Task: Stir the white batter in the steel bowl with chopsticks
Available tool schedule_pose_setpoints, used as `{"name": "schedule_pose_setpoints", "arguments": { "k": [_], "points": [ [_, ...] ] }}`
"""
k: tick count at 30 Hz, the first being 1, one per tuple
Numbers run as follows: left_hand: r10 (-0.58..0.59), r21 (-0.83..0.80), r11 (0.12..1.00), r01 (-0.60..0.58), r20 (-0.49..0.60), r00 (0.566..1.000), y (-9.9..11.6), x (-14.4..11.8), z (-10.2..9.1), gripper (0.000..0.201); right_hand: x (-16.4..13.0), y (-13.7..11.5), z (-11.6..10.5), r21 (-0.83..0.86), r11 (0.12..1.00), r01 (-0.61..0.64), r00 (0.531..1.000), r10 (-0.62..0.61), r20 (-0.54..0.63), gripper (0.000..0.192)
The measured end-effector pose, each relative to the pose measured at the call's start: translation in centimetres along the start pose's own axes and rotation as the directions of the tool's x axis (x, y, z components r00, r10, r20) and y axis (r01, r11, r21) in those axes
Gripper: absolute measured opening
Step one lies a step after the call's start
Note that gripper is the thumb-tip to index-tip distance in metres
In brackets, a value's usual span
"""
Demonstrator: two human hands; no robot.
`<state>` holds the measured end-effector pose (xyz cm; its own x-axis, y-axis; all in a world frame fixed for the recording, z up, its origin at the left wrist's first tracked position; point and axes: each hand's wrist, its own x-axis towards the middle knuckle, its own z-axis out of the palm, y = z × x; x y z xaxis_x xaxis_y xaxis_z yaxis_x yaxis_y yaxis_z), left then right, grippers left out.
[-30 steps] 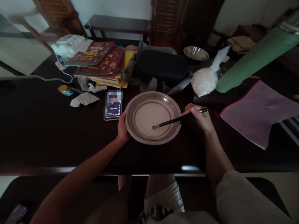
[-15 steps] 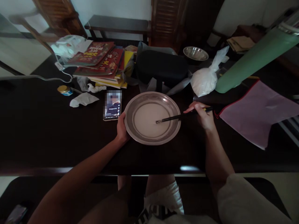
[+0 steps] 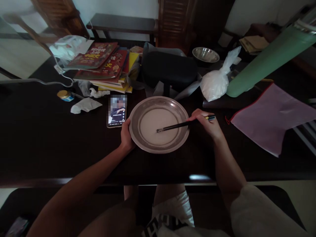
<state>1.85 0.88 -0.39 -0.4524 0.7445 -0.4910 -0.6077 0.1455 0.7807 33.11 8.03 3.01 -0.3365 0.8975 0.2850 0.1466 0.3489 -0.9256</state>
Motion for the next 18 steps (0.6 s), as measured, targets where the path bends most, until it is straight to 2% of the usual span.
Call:
{"name": "schedule_pose_setpoints", "arguments": {
  "k": [5,9,14,18],
  "points": [
    [0.027,0.008,1.0,-0.027,0.015,1.0,-0.1,0.1,-0.12,0.026,-0.01,0.17,-0.03,0.013,1.0,-0.023,0.993,0.024,-0.117,0.039],
    [0.019,0.002,1.0,-0.019,0.027,0.999,-0.01,0.04,-0.1,0.027,0.01,0.18,0.12,0.01,1.0,-0.003,1.0,0.003,0.01,0.037],
    [0.028,0.02,0.999,-0.029,0.041,0.999,0.04,-0.01,0.12,0.027,-0.01,0.13,-0.02,0.009,1.0,-0.024,0.994,0.025,-0.108,0.036],
    [0.009,0.011,1.0,-0.01,0.054,0.998,0.09,-0.08,0.26,0.027,0.0,0.13,0.14,0.033,0.999,-0.007,1.0,0.007,0.014,0.036]
  ]
}}
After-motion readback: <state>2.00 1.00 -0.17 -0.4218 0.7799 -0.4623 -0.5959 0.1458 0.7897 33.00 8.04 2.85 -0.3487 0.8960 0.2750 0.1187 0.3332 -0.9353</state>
